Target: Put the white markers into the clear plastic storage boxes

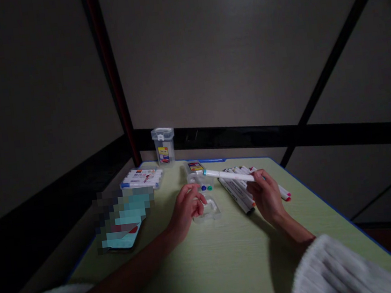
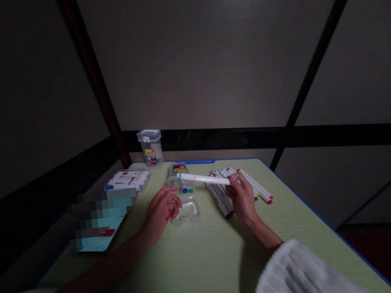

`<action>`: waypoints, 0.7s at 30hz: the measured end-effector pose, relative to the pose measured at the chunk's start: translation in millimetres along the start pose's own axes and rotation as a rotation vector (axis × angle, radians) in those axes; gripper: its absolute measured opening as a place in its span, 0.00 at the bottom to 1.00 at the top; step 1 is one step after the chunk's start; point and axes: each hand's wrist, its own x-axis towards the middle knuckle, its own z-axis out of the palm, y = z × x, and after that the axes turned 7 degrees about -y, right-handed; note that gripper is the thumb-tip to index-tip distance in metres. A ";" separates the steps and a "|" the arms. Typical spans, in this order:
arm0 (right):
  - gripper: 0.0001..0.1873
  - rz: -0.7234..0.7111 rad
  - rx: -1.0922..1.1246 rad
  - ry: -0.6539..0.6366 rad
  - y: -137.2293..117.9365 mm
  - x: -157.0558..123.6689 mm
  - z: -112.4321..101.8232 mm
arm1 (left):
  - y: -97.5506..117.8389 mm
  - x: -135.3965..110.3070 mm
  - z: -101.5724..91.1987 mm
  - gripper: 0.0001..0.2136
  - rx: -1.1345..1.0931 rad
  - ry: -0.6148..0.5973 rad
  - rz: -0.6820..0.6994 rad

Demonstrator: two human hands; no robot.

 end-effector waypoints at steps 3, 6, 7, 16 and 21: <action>0.16 0.080 0.023 -0.046 2.3 -5.4 5.3 | 3.9 -2.2 2.2 0.16 0.032 -0.046 -0.050; 0.15 0.130 -0.030 -0.083 9.8 -10.3 6.9 | 3.4 -4.0 2.5 0.18 0.057 -0.081 -0.052; 0.14 0.134 -0.048 -0.093 12.1 -11.5 6.9 | 2.2 -4.4 2.4 0.18 0.068 -0.076 -0.044; 0.13 0.200 0.113 -0.206 12.4 -17.2 13.2 | -3.5 1.4 -5.5 0.12 0.049 0.131 -0.017; 0.14 0.299 0.333 -0.177 9.4 -13.4 9.3 | 1.9 4.9 -13.9 0.15 0.022 0.201 -0.024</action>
